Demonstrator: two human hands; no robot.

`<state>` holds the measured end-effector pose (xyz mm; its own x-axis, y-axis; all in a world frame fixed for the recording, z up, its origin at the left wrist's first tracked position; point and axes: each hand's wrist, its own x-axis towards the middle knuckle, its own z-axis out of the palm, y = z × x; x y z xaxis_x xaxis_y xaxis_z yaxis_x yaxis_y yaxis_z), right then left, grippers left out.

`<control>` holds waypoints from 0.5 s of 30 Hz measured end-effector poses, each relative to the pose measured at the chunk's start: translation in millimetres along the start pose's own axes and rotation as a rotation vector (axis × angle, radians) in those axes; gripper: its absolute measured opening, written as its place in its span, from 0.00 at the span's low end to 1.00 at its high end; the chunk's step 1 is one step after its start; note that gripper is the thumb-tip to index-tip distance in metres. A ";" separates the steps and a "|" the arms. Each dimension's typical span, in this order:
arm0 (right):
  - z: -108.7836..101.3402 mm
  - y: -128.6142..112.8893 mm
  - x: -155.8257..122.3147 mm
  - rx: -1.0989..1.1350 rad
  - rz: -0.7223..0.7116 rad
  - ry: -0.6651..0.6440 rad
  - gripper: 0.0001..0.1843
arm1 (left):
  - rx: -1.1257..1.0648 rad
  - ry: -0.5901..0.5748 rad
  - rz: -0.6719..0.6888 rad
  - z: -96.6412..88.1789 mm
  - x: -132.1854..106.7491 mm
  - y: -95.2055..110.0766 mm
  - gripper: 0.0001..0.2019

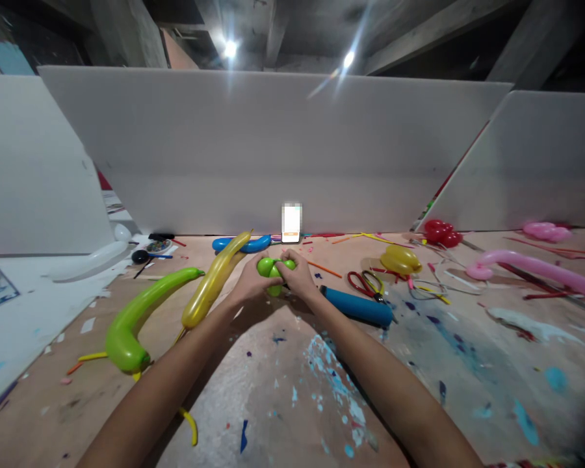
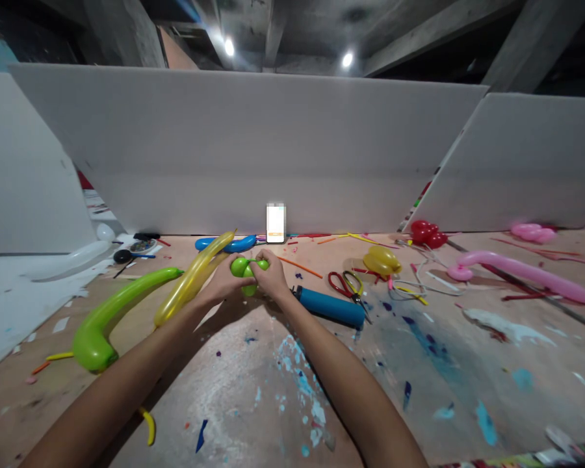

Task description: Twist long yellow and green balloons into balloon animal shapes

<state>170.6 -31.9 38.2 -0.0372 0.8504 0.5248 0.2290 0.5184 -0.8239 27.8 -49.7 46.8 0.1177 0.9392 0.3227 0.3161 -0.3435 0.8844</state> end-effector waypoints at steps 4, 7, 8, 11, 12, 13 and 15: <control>0.0 -0.7 -0.9 0.004 0.001 0.020 0.09 | 0.037 0.074 0.015 4.3 -2.8 4.6 0.19; 1.8 -1.2 -1.9 0.008 0.005 0.039 0.08 | 0.049 0.115 0.018 7.0 -5.9 10.1 0.18; 3.3 -1.3 -2.6 0.010 0.007 0.050 0.08 | 0.054 0.128 0.017 7.8 -6.9 11.4 0.18; 9.4 -1.5 -5.9 0.024 0.019 0.101 0.08 | 0.052 0.165 0.018 9.0 -8.1 11.7 0.15; 11.4 -1.6 -7.1 0.032 0.024 0.120 0.08 | 0.038 0.176 0.024 8.6 -7.6 10.5 0.14; 13.0 -1.6 -8.2 0.042 0.030 0.135 0.09 | 0.021 0.189 0.032 7.7 -6.6 8.8 0.13; 14.5 -1.5 -9.3 0.071 0.045 0.144 0.09 | -0.003 0.215 0.047 4.4 -3.5 4.5 0.13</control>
<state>156.5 -39.3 31.5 0.1126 0.8537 0.5084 0.1580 0.4898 -0.8574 33.0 -54.5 48.1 -0.0709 0.9012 0.4276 0.3121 -0.3872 0.8676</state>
